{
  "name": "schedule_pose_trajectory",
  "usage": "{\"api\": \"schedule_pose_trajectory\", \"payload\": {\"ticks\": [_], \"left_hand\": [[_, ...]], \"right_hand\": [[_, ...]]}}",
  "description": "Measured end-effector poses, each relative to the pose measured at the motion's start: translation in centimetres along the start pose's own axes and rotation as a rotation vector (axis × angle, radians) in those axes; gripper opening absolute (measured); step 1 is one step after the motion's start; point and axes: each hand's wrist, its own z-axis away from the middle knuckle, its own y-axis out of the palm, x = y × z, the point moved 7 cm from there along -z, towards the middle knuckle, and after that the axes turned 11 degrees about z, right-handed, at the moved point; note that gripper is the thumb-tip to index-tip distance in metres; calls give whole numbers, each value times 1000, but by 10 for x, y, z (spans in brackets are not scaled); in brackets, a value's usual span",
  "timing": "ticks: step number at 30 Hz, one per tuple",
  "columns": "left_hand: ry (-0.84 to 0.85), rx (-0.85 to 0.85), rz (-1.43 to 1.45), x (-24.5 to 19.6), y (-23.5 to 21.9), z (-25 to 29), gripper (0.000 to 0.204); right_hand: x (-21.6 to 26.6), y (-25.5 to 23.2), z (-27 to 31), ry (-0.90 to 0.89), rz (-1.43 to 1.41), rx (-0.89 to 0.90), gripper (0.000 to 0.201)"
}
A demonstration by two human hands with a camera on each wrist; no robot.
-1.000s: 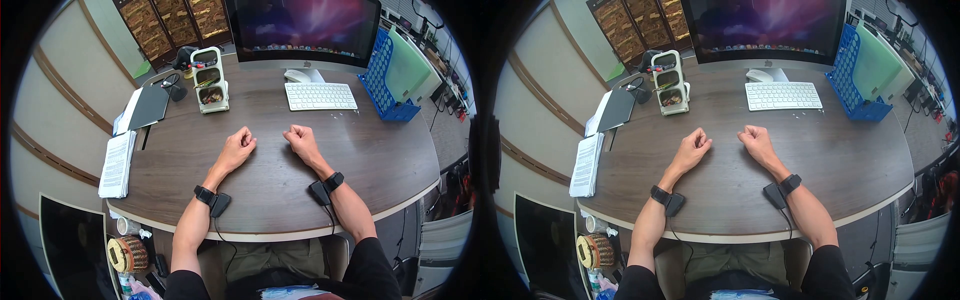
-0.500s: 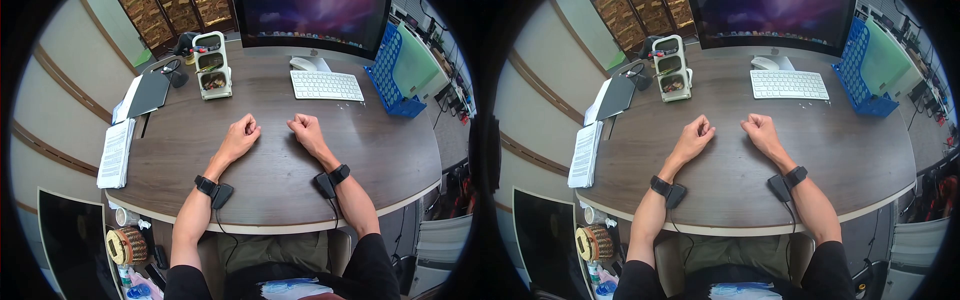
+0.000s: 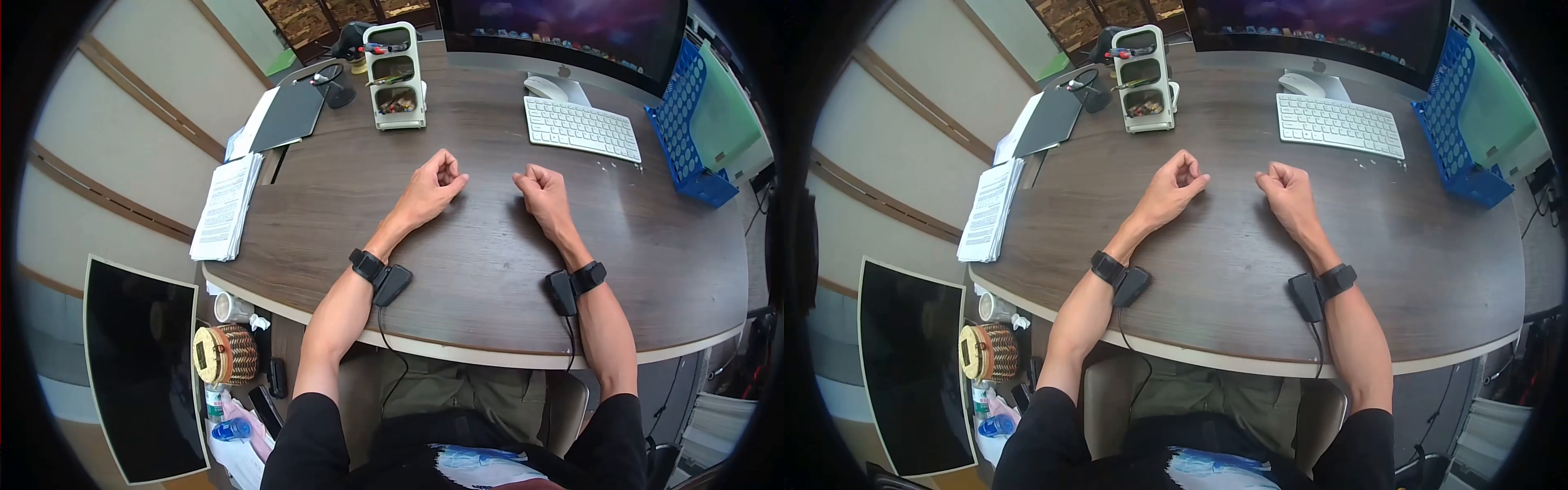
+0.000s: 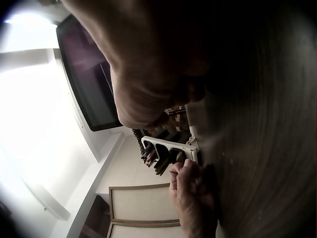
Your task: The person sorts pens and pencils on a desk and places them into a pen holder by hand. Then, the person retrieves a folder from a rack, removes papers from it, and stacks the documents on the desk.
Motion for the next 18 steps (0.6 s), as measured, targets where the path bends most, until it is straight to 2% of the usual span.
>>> {"api": "schedule_pose_trajectory", "payload": {"ticks": [1, 3, 6, 7, 8, 10, 12, 13, 14, 16, 17, 18], "left_hand": [[-10, -1, -9, 5, 0, -2, 25], [13, -14, 156, 4, -1, -5, 22], [10, -112, 49, -6, -12, -8, 22], [26, -170, -95, -14, -21, -8, 22], [28, -168, -105, -21, -27, -9, 22], [111, -305, -471, -46, -50, -10, 27], [271, -429, -868, -72, -64, -13, 33], [140, -399, -807, -68, -64, -16, 40], [197, -434, -1052, -77, -75, -24, 49], [35, -374, -1206, -73, -83, -40, 66], [48, -377, -1208, -76, -87, -49, 66], [-75, -302, -1269, -68, -91, -60, 72]], "right_hand": [[-1, 0, -1, -12, 12, -6, 49], [-3, 0, 0, -6, 16, -4, 50], [-4, 0, -1, -31, 10, -5, 50], [-3, -2, -2, -37, 2, -7, 50], [-3, -1, -2, -56, 10, -11, 49], [-4, -2, -1, -68, 6, -19, 49], [-1, -2, -1, -101, 13, -6, 48], [-3, -2, -2, -99, 6, -10, 48], [-3, -1, -2, -109, 7, -9, 47], [-1, 0, -2, -129, 12, -9, 47], [-1, 0, -1, -129, 7, -10, 46], [-1, 0, -1, -129, 1, -16, 46]]}}
